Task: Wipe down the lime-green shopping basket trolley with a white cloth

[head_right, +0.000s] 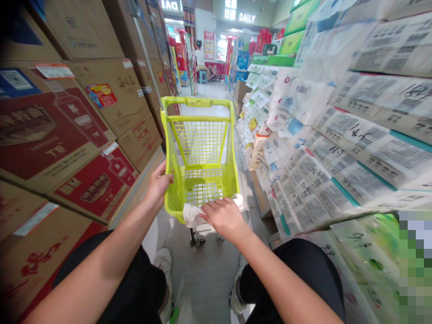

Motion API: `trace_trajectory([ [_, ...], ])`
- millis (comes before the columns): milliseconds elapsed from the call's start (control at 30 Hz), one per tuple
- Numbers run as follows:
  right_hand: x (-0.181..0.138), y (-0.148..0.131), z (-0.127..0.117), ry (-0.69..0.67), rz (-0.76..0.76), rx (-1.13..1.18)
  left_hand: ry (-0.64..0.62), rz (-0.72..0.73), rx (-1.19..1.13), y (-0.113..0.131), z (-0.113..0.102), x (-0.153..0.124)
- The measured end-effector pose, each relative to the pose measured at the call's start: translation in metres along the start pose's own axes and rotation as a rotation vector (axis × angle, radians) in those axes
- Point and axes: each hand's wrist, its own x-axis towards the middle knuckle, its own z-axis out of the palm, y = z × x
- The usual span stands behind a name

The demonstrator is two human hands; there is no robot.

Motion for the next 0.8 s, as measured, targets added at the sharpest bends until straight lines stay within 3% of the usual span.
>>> trace_trajectory([
  [200, 0.0, -0.012, 0.001, 0.018, -0.018, -0.042, -0.012, -0.001, -0.072, -0.001, 0.014, -0.016],
  [467, 0.003, -0.027, 0.007, 0.073, -0.02, -0.026, 0.103, 0.079, -0.062, -0.019, 0.049, -0.049],
  [633, -0.014, -0.004, 0.005, 0.126, -0.128, 0.009, 0.189, 0.016, -0.064, -0.023, 0.055, -0.063],
  [800, -0.034, 0.034, -0.003, 0.095, -0.162, 0.043, 0.093, -0.072, -0.058, -0.018, 0.046, -0.068],
])
